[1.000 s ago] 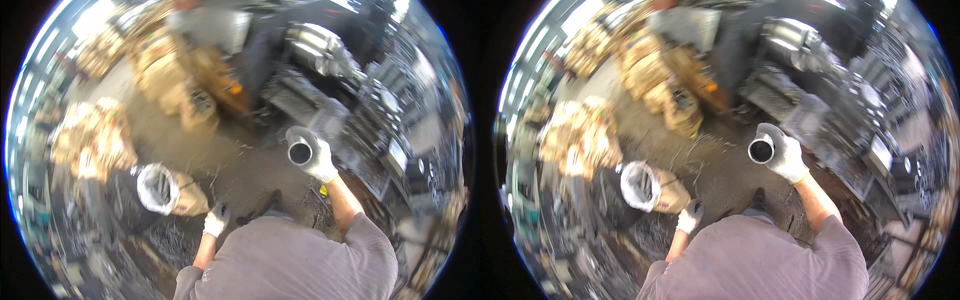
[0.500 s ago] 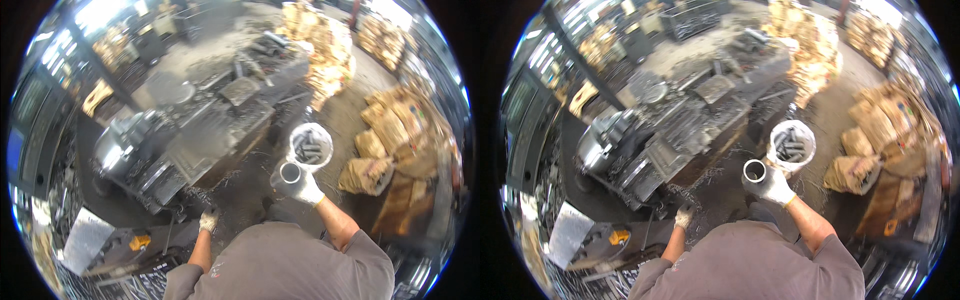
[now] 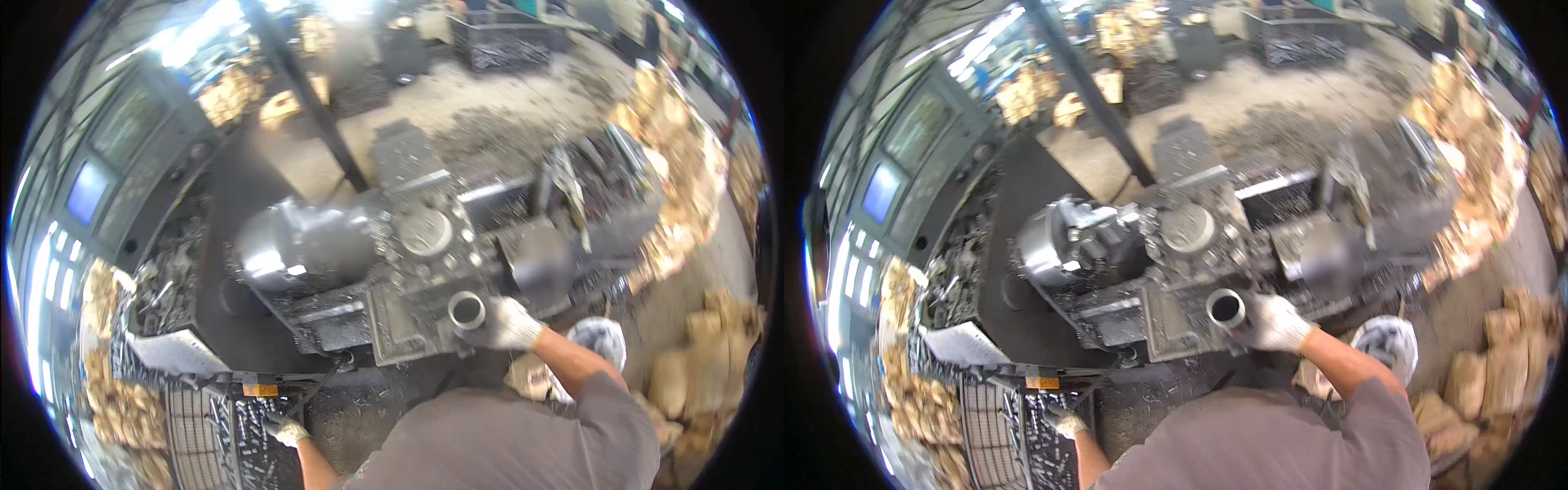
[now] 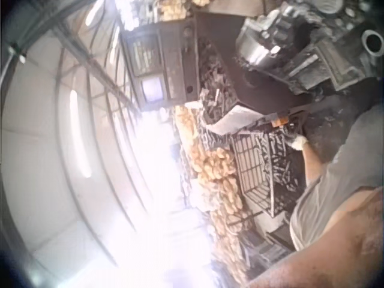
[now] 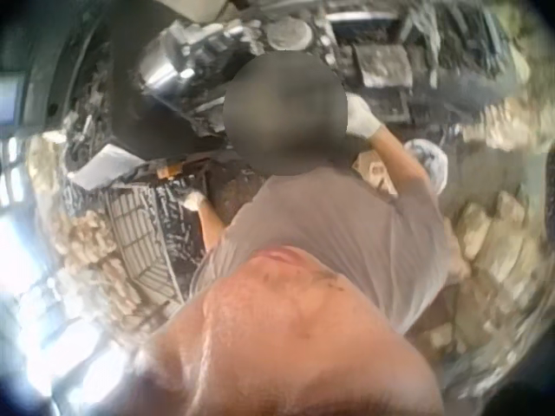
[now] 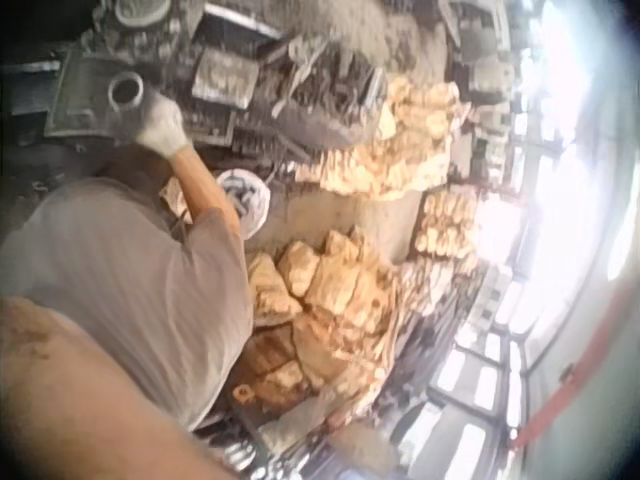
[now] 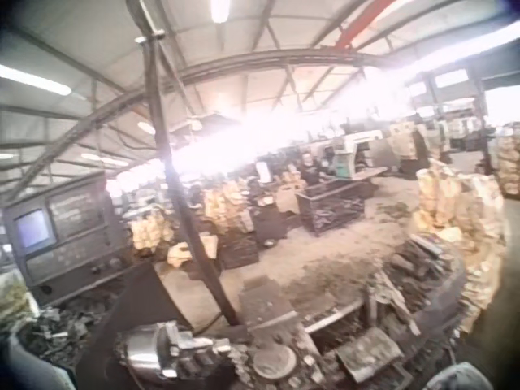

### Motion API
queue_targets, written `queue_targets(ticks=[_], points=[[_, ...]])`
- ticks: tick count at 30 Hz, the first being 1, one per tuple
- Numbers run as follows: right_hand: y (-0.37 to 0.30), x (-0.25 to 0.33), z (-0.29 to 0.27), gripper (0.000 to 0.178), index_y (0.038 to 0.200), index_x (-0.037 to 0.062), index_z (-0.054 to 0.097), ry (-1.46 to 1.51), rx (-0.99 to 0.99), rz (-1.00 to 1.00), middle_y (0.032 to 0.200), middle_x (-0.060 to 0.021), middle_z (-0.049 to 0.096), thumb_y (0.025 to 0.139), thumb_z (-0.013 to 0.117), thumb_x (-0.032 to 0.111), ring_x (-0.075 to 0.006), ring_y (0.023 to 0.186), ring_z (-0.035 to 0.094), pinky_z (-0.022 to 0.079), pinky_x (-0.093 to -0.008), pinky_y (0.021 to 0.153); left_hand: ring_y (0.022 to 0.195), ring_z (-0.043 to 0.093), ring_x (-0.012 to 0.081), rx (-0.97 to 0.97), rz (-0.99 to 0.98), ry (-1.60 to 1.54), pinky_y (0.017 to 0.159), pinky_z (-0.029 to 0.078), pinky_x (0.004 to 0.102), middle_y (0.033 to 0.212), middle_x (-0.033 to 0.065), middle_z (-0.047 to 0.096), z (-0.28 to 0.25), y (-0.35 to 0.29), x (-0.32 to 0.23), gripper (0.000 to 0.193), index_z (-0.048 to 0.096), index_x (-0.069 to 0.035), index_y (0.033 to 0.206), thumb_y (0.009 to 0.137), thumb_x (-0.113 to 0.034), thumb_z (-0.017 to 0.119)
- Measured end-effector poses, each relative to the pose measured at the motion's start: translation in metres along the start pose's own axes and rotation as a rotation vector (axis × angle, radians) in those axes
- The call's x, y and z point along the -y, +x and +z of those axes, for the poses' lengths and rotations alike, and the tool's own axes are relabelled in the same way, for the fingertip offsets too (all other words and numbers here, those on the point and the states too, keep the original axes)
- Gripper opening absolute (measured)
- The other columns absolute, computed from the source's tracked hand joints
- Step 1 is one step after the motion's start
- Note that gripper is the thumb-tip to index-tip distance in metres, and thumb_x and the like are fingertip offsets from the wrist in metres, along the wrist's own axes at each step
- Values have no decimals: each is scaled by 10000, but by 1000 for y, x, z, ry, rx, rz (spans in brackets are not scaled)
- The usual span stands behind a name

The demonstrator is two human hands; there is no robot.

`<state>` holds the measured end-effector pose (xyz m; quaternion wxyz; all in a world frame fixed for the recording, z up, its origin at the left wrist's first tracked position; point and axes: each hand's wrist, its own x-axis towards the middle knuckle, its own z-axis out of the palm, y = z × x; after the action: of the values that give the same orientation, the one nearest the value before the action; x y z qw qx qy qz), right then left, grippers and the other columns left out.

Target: The person repeatedly loads cylindrical metal rods into a lathe chuck, operates the machine controls, and removes finished parts. They place the processed rods into a wire basket and later transfer them into a paper sack.

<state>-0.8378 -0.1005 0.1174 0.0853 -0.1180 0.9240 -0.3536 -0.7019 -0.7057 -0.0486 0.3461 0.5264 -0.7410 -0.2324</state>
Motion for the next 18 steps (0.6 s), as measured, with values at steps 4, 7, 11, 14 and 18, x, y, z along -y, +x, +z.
queue_targets(ticks=[4, 7, 11, 14, 18], points=[[11, 3, -106, 416, 1166, 73, 781, -113, 118, -215, 1014, -197, 781, 788, 863, 225, -359, 897, 775, 631, -463, 790, 1120, 700, 430, 45, 180, -24, 978, 539, 489, 1260, 278, 720, 36, 16, -2, 498, 642, 6, 1353, 1121, -421, 531], [49, 53, -156, 241, 1025, 41, 822, 158, -99, -491, 1017, -136, 814, 784, 841, 40, -272, 972, 796, 632, -400, 884, 998, 724, 406, 57, 153, -72, 904, 553, 496, 1190, 235, 755, 32, 13, -21, 378, 672, -43, 1292, 1127, -352, 529], [178, 81, -152, 539, 1427, 106, 677, -7, 244, -742, 1329, -150, 751, 924, 828, 229, -302, 1197, 734, 614, -369, 986, 948, 721, 291, 105, 43, -258, 883, 562, 446, 1044, 154, 749, 49, 14, -22, 371, 694, -43, 1240, 1117, -358, 541], [238, 156, -132, 785, 1529, 162, 609, -400, 551, -399, 1413, -161, 712, 836, 817, 468, -321, 1230, 719, 571, -436, 1058, 915, 704, 225, 271, -229, -546, 831, 572, 424, 979, 106, 719, 30, 48, 19, 342, 705, -29, 1166, 1087, -341, 591], [375, 42, -65, 544, 1351, 155, 746, -437, 973, -776, 1297, -76, 761, 881, 805, 422, -222, 1231, 703, 559, -367, 996, 936, 715, 276, 567, -317, -933, 847, 589, 413, 1066, 156, 744, 119, -34, -24, 257, 711, -32, 1133, 947, -209, 726]])
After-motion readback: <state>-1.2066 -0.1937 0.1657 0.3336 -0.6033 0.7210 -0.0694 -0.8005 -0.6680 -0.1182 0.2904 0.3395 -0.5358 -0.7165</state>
